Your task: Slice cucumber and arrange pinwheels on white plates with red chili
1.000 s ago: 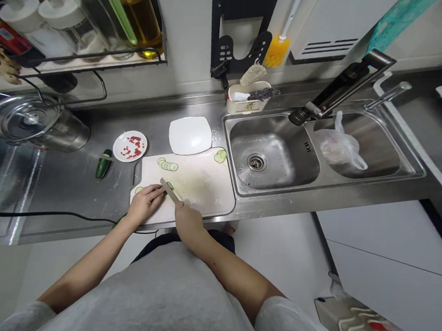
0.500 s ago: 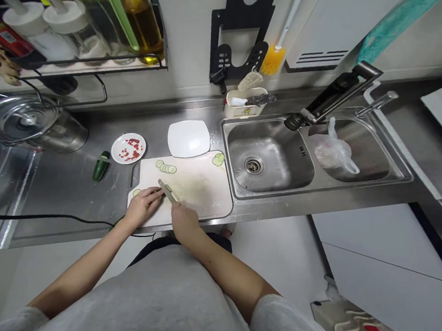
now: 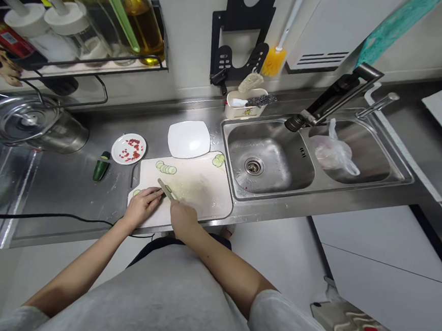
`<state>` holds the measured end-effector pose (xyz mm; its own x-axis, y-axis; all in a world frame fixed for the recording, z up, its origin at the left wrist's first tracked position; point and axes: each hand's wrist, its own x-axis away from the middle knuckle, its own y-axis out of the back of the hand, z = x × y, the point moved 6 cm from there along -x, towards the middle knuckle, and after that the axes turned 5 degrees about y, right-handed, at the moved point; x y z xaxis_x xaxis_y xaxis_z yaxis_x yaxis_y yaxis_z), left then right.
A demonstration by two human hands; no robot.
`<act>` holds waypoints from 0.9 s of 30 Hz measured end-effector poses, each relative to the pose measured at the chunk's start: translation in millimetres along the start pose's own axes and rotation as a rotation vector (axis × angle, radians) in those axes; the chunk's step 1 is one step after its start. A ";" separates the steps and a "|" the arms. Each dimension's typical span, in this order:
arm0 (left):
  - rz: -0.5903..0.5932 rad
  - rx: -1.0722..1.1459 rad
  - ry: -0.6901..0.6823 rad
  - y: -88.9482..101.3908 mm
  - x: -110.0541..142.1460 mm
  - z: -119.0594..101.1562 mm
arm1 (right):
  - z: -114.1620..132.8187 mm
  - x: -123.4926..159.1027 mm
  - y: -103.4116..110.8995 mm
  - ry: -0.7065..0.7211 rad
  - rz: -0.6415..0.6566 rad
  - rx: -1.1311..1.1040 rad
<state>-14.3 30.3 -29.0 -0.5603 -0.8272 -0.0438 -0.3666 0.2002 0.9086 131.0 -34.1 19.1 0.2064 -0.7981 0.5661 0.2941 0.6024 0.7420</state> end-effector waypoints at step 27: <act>0.019 0.021 -0.004 -2.6 -1.2 4.0 | -8.8 -10.6 -3.1 0.009 0.028 -0.078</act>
<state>-15.7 32.8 -33.0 -0.5700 -0.8211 -0.0285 -0.3718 0.2268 0.9002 136.1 -27.7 7.7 0.2236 -0.7815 0.5825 0.3601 0.6216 0.6957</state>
